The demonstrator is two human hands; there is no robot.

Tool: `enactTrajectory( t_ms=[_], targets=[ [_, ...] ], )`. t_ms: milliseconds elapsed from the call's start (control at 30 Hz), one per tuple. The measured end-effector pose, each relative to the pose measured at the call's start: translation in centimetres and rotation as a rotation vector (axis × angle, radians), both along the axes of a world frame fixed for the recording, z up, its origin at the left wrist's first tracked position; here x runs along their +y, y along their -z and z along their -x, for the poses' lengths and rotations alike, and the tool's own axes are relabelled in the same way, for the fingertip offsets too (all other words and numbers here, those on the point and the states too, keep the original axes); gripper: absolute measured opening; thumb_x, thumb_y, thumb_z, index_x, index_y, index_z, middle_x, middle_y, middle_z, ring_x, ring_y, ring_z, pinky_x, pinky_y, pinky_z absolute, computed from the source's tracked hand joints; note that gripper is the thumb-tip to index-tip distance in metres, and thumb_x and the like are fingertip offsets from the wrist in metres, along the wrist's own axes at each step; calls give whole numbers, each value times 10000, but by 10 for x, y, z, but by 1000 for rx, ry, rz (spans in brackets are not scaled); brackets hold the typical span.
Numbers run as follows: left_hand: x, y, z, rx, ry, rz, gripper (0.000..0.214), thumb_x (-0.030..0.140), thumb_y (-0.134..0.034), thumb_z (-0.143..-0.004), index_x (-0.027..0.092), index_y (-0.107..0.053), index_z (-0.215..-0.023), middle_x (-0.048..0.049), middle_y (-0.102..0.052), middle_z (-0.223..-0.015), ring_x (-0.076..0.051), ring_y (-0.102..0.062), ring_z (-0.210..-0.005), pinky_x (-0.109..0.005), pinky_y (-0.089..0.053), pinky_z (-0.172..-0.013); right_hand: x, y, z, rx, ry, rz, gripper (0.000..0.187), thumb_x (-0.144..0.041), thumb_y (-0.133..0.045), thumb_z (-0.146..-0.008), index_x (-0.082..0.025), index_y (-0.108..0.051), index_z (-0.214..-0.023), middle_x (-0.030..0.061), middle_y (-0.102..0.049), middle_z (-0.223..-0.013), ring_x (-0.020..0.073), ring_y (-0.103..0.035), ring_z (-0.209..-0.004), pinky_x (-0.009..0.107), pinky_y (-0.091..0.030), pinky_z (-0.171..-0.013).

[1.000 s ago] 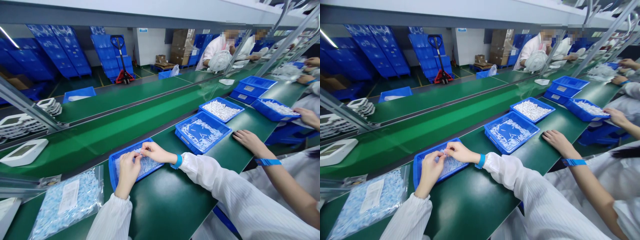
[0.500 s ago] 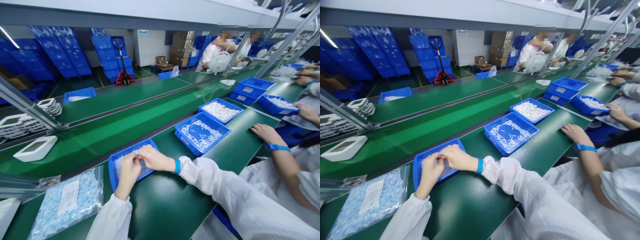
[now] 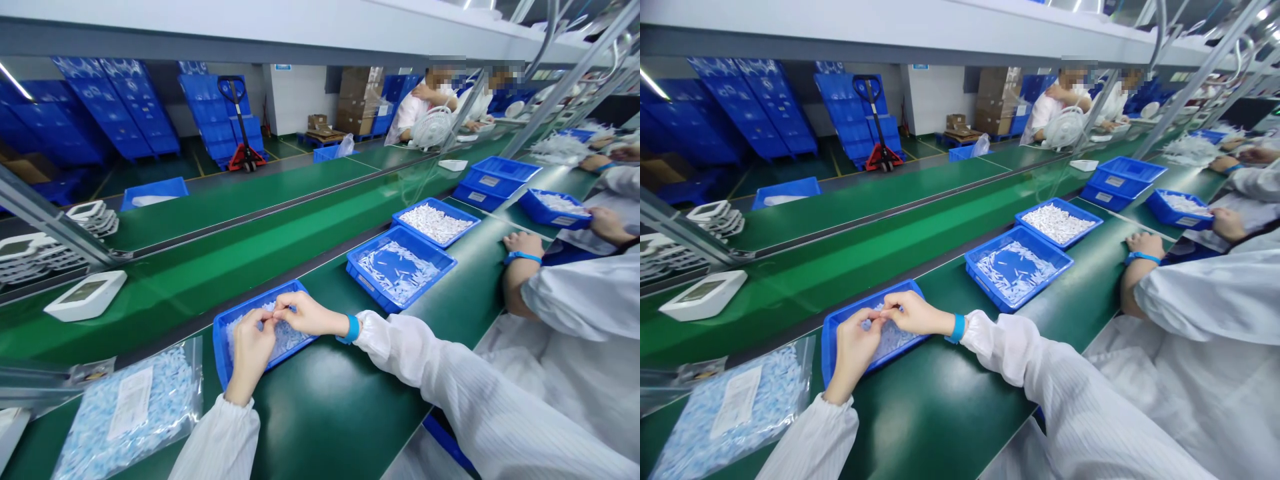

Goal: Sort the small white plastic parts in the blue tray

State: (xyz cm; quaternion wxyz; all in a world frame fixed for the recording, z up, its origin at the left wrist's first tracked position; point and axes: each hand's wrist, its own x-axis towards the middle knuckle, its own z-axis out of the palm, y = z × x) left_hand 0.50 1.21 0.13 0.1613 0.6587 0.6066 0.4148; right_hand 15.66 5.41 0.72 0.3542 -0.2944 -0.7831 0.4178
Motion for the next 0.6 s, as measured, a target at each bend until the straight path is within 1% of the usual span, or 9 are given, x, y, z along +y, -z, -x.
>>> enactTrajectory(
  t_ms=[133,267,367,467,600],
  targets=[
    [-2,-1,-2,7,-15,-42,172,294,-532,-762,193,-647,-685,-14,-676,-717,-163,-619,-702,-267,-446,-674,0,-2,-3,42,23,14,151,-221,-519,-860,-144,-584,-747,5,-606,-739,122,-555,-731,237,-425,-707],
    [-6,0,-5,130,11,-122,219,333,-509,-792,192,-650,-701,-34,-674,-737,-181,-618,-725,-295,-448,-723,-4,-3,-11,40,59,-18,161,-261,-529,-866,-145,-577,-767,4,-591,-744,114,-541,-718,225,-424,-692],
    [-6,5,-5,209,6,-162,253,368,-498,-799,186,-666,-749,-51,-681,-759,-194,-625,-728,-296,-453,-699,-7,-5,-17,25,57,-28,161,-273,-547,-863,-141,-578,-776,4,-589,-755,108,-537,-724,210,-421,-686],
    [-5,9,-5,244,38,-188,303,415,-496,-805,183,-690,-826,-59,-700,-802,-198,-640,-730,-286,-465,-678,-9,-8,-23,0,61,-21,148,-258,-552,-863,-140,-579,-778,0,-590,-759,99,-530,-720,195,-416,-683],
    [-8,10,-7,295,-6,-192,314,441,-505,-789,189,-688,-744,-63,-704,-766,-207,-640,-688,-298,-468,-663,-13,-10,-27,-61,76,-36,144,-259,-543,-866,-147,-566,-779,-3,-588,-755,95,-528,-706,186,-412,-671]
  ],
)
